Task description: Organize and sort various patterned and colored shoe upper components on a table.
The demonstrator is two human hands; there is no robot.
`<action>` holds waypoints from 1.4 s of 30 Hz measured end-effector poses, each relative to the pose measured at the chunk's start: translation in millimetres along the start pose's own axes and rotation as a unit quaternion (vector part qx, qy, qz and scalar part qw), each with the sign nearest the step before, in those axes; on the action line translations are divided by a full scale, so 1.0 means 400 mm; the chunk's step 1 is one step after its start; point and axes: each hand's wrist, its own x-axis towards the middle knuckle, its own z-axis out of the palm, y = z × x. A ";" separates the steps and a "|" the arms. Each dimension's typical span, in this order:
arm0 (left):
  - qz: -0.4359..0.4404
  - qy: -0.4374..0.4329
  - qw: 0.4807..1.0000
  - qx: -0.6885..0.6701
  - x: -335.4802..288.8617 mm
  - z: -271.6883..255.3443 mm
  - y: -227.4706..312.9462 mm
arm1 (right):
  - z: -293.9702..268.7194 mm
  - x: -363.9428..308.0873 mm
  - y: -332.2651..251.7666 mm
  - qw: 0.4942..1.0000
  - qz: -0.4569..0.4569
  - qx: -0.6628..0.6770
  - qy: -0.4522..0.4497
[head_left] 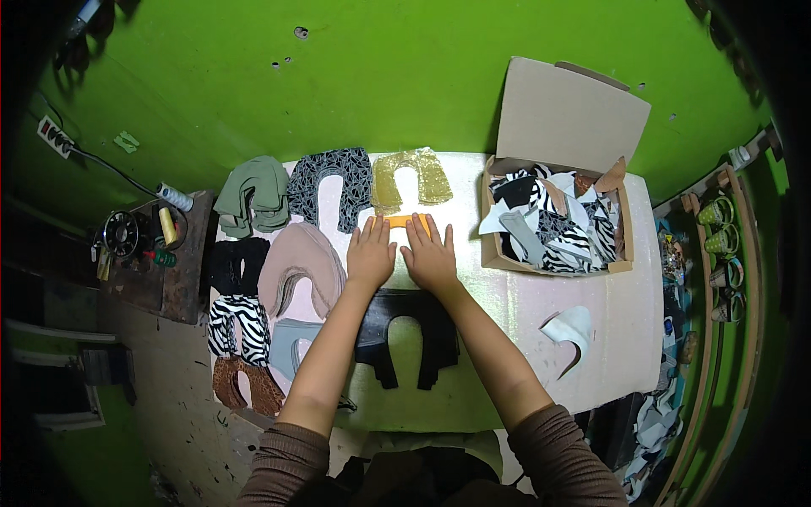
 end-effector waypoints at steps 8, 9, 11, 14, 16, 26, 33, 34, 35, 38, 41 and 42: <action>0.020 0.087 0.988 -0.128 -0.173 -0.114 0.247 | -0.163 -0.250 0.031 0.979 -0.043 0.174 0.092; 0.033 0.079 0.980 -0.181 -0.197 -0.113 0.294 | -0.175 -0.290 0.045 0.980 -0.042 0.172 0.091; 0.068 0.095 0.974 -0.193 -0.241 -0.090 0.388 | -0.197 -0.366 0.087 0.981 -0.012 0.182 0.064; 0.061 0.082 0.964 -0.246 -0.279 -0.072 0.499 | -0.252 -0.444 0.160 0.986 -0.003 0.158 0.059; 0.047 0.039 0.961 -0.269 -0.285 -0.071 0.562 | -0.296 -0.487 0.220 0.990 0.027 0.135 0.020; 0.026 -0.076 0.942 -0.325 -0.292 -0.059 0.746 | -0.388 -0.597 0.421 0.990 0.079 -0.104 -0.061; -0.031 -0.068 0.930 -0.360 -0.311 -0.071 0.718 | -0.401 -0.545 0.423 0.994 -0.064 -0.087 -0.019; -0.045 -0.066 0.923 -0.376 -0.313 -0.077 0.706 | -0.408 -0.540 0.414 0.998 -0.047 -0.036 0.000; -0.048 -0.061 0.924 -0.375 -0.316 -0.080 0.693 | -0.429 -0.533 0.397 0.999 -0.030 0.015 0.018; -0.126 -0.023 0.841 -0.525 -0.320 -0.074 0.638 | -0.477 -0.511 0.344 0.982 -0.008 0.184 0.042; -0.145 -0.009 0.821 -0.553 -0.325 -0.063 0.598 | -0.511 -0.495 0.319 0.949 -0.010 0.315 0.027; -0.147 -0.006 0.820 -0.553 -0.323 -0.059 0.589 | -0.505 -0.491 0.322 0.932 0.001 0.362 0.004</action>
